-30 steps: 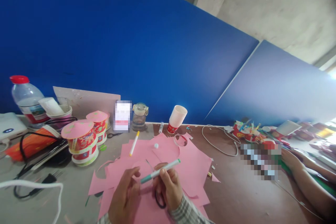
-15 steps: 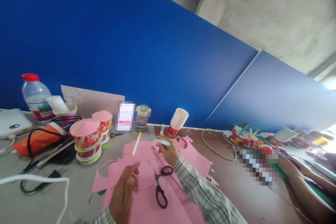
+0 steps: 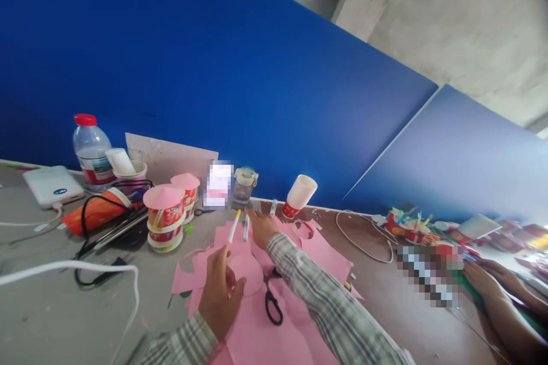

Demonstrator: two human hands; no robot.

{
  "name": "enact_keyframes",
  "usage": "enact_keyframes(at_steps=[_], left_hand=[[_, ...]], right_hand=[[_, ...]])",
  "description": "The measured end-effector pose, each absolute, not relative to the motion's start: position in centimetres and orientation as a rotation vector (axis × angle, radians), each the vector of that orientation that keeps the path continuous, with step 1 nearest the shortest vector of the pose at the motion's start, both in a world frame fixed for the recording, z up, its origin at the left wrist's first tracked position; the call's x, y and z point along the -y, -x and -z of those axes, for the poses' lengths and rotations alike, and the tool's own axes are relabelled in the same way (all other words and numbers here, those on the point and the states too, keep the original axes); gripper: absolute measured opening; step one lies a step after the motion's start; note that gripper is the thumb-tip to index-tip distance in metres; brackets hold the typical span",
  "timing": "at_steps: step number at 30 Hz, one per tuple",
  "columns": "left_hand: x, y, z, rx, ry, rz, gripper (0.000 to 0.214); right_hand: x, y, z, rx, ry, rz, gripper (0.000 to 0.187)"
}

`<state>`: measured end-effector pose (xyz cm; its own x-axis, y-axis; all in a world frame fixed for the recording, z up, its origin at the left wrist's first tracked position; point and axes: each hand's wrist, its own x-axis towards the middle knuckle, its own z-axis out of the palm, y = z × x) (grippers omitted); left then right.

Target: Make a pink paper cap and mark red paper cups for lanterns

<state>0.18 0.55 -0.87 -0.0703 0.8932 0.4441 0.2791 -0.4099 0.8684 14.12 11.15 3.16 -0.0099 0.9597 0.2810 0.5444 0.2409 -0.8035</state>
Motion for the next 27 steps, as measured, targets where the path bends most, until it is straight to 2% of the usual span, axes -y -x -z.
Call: enact_keyframes(at_steps=[3, 8, 12, 16, 17, 19, 21, 22, 23, 25, 27], left_hand=[[-0.6, -0.1, 0.8, -1.268, -1.709, -1.52, 0.075], [-0.4, -0.4, 0.9, -1.264, -1.731, -1.505, 0.077], [0.0, -0.6, 1.1, -1.239, -1.792, -1.44, 0.084], [-0.1, -0.3, 1.4, -1.247, -1.863, -1.443, 0.081], [-0.2, -0.2, 1.4, -1.255, -1.882, -1.457, 0.078], [-0.6, 0.2, 1.2, -1.255, -1.917, -1.485, 0.062], [-1.0, 0.5, 0.9, -1.232, -1.937, -1.506, 0.034], [-1.3, 0.7, 0.7, -1.218, -1.943, -1.509, 0.022], [-1.5, 0.8, 0.6, -1.216, -1.946, -1.51, 0.019], [-2.0, 1.0, 0.6, -1.234, -1.95, -1.506, 0.024], [-2.4, 1.1, 1.0, -1.271, -1.971, -1.483, 0.025]], right_hand=[[-6.7, -14.3, -5.4, 1.921, 1.294, -0.797, 0.016], [0.4, -14.0, -6.8, 2.127, 1.123, -0.967, 0.021], [1.4, -13.2, -5.1, 1.937, 1.179, -0.991, 0.021], [1.0, -13.7, -4.5, 1.799, 1.182, -1.014, 0.015], [1.2, -14.1, -4.8, 1.772, 1.176, -1.03, 0.017], [1.8, -15.1, -5.7, 1.766, 1.126, -1.097, 0.031], [2.5, -16.1, -6.8, 1.85, 1.021, -1.199, 0.057], [2.7, -16.4, -7.2, 1.992, 0.927, -1.284, 0.059], [2.7, -16.7, -7.4, 2.09, 0.967, -1.273, 0.049], [2.2, -16.8, -7.2, 2.022, 1.369, -0.919, 0.024], [1.3, -16.8, -6.2, 1.956, 1.533, -0.807, 0.016]])
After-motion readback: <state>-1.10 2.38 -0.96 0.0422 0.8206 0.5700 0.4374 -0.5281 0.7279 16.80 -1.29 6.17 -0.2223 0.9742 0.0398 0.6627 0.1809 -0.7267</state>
